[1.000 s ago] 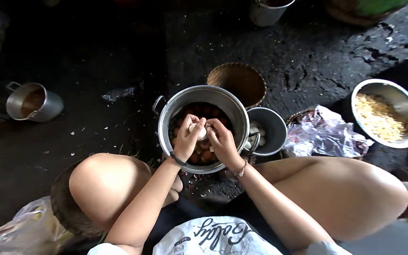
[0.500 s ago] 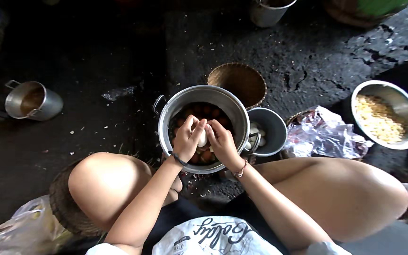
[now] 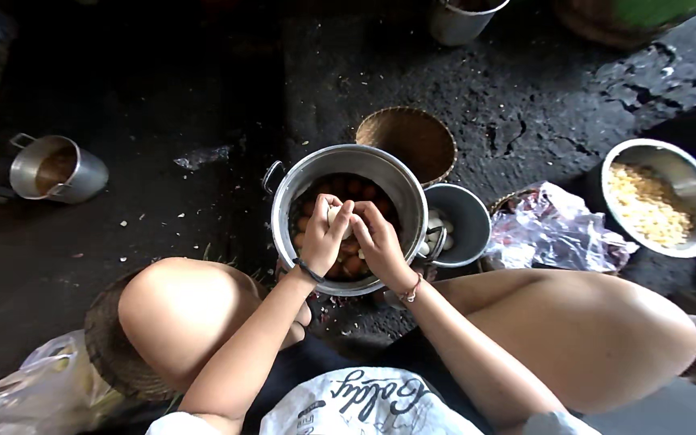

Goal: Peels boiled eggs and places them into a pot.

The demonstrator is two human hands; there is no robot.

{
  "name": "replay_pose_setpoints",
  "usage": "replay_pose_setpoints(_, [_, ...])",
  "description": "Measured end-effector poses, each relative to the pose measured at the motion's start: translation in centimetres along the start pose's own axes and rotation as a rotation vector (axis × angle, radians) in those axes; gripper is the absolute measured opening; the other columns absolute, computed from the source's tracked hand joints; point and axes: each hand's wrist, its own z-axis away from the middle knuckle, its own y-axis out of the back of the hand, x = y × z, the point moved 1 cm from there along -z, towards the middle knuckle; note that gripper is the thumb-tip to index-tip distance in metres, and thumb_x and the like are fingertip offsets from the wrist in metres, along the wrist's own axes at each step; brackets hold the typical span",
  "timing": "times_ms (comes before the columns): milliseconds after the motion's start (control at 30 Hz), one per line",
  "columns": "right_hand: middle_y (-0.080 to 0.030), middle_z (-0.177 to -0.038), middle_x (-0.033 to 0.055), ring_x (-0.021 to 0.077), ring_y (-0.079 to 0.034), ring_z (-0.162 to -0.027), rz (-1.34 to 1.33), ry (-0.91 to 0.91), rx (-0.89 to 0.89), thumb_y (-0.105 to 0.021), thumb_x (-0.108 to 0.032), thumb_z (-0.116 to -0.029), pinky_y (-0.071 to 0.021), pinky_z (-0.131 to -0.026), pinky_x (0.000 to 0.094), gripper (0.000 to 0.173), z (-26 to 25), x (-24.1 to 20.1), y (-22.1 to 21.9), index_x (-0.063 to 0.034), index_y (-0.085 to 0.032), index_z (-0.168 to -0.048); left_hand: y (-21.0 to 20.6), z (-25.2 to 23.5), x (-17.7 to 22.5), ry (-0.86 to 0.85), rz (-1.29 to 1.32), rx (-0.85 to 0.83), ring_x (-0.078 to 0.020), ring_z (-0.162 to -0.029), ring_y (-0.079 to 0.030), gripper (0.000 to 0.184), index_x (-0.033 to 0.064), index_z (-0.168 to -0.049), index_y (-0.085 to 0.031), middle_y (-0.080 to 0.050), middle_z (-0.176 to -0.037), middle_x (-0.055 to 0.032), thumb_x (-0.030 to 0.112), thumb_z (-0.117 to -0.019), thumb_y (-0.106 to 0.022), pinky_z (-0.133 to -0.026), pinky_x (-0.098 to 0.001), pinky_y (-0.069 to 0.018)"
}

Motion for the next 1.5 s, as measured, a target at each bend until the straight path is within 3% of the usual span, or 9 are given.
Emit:
replay_pose_setpoints(200, [-0.064, -0.088, 0.0091, 0.0110, -0.061, -0.070, 0.064, -0.042, 0.096, -0.047, -0.007, -0.1047, -0.0532, -0.064, 0.0268, 0.023, 0.3, 0.1, -0.5, -0.0009, -0.060, -0.123, -0.6, 0.5, -0.1, 0.038, 0.046, 0.023, -0.0087, -0.075, -0.058, 0.034, 0.0094, -0.117, -0.055, -0.058, -0.089, -0.0028, 0.041, -0.1062, -0.047, -0.068, -0.0274, -0.0515])
replay_pose_setpoints(333, [-0.067, -0.095, 0.0092, 0.0099, -0.066, -0.076, 0.042, -0.013, 0.097, -0.048, -0.015, -0.1083, -0.0584, -0.069, 0.0274, 0.024, 0.1, -0.2, 0.0, -0.0011, -0.058, -0.125, -0.8, 0.4, -0.2, 0.059, -0.044, 0.040, -0.0215, -0.114, -0.052, 0.043, 0.0103, -0.123, -0.063, -0.054, -0.123, -0.0111, 0.046, -0.1037, -0.049, -0.096, -0.0410, -0.0447])
replay_pose_setpoints(500, [-0.066, -0.111, 0.0089, 0.0105, -0.067, -0.091, -0.070, -0.040, -0.012, -0.056, -0.023, -0.1049, -0.0583, -0.079, 0.0283, 0.037, -0.2, -0.2, 0.1, -0.0035, -0.053, -0.136, -0.1, 0.1, 0.0, 0.098, 0.036, 0.060, -0.0079, -0.084, -0.063, 0.038, 0.0095, -0.125, -0.059, -0.066, -0.097, -0.0026, 0.041, -0.1067, -0.049, -0.077, -0.0293, -0.0539])
replay_pose_setpoints(900, [-0.067, -0.112, 0.0101, 0.0123, -0.066, -0.093, -0.031, -0.082, 0.076, -0.052, -0.004, -0.0990, -0.0573, -0.079, 0.0296, 0.032, 0.0, 0.2, -0.1, -0.0028, -0.057, -0.131, -0.5, 0.3, -0.1, 0.124, 0.083, 0.017, -0.0105, -0.092, -0.065, 0.036, 0.0050, -0.128, -0.056, -0.066, -0.106, -0.0072, 0.034, -0.1072, -0.051, -0.085, -0.0317, -0.0553])
replay_pose_setpoints(1033, [-0.066, -0.121, 0.0092, 0.0124, -0.067, -0.098, -0.100, -0.099, 0.004, -0.046, -0.014, -0.1033, -0.0576, -0.083, 0.0311, 0.034, -0.2, 0.3, 0.4, -0.0045, -0.056, -0.135, -0.1, 0.3, 0.2, 0.168, 0.134, 0.019, -0.0091, -0.093, -0.064, 0.039, 0.0087, -0.124, -0.062, -0.067, -0.104, -0.0034, 0.040, -0.1091, -0.044, -0.086, -0.0312, -0.0542])
replay_pose_setpoints(1133, [-0.067, -0.114, 0.0081, 0.0123, -0.068, -0.089, -0.145, -0.105, -0.028, -0.059, -0.026, -0.1021, -0.0597, -0.076, 0.0298, 0.039, -0.4, 0.3, 0.6, -0.0067, -0.056, -0.136, 0.0, 0.1, 0.0, 0.226, 0.198, 0.029, -0.0089, -0.086, -0.064, 0.041, 0.0139, -0.116, -0.065, -0.067, -0.096, -0.0007, 0.048, -0.1080, -0.043, -0.079, -0.0298, -0.0553])
replay_pose_setpoints(1233, [-0.068, -0.116, 0.0087, 0.0124, -0.068, -0.096, -0.070, -0.084, -0.042, -0.065, -0.027, -0.1007, -0.0587, -0.083, 0.0307, 0.042, -0.4, 0.3, 0.6, -0.0060, -0.056, -0.136, 0.1, 0.1, 0.1, 0.293, 0.165, 0.034, -0.0096, -0.088, -0.062, 0.049, 0.0131, -0.116, -0.065, -0.065, -0.096, -0.0017, 0.054, -0.1075, -0.038, -0.081, -0.0312, -0.0531])
replay_pose_setpoints(1367, [-0.067, -0.123, 0.0112, 0.0132, -0.066, -0.108, 0.016, -0.021, -0.055, -0.058, -0.021, -0.1045, -0.0555, -0.094, 0.0316, 0.036, -0.5, 0.3, 0.4, -0.0033, -0.057, -0.136, 0.1, 0.0, 0.1, 0.331, 0.150, 0.011, -0.0078, -0.085, -0.060, 0.051, 0.0112, -0.117, -0.063, -0.063, -0.095, -0.0011, 0.054, -0.1070, -0.039, -0.079, -0.0285, -0.0527])
replay_pose_setpoints(1500, [-0.067, -0.114, 0.0155, 0.0184, -0.068, -0.100, 0.132, 0.043, -0.002, -0.058, -0.009, -0.1008, -0.0575, -0.088, 0.0341, 0.032, -0.4, 0.0, 0.1, 0.0014, -0.058, -0.131, 0.0, 0.1, 0.0, 0.330, 0.162, -0.011, -0.0091, -0.090, -0.063, 0.046, 0.0102, -0.123, -0.063, -0.066, -0.102, -0.0035, 0.049, -0.1062, -0.047, -0.083, -0.0310, -0.0534])
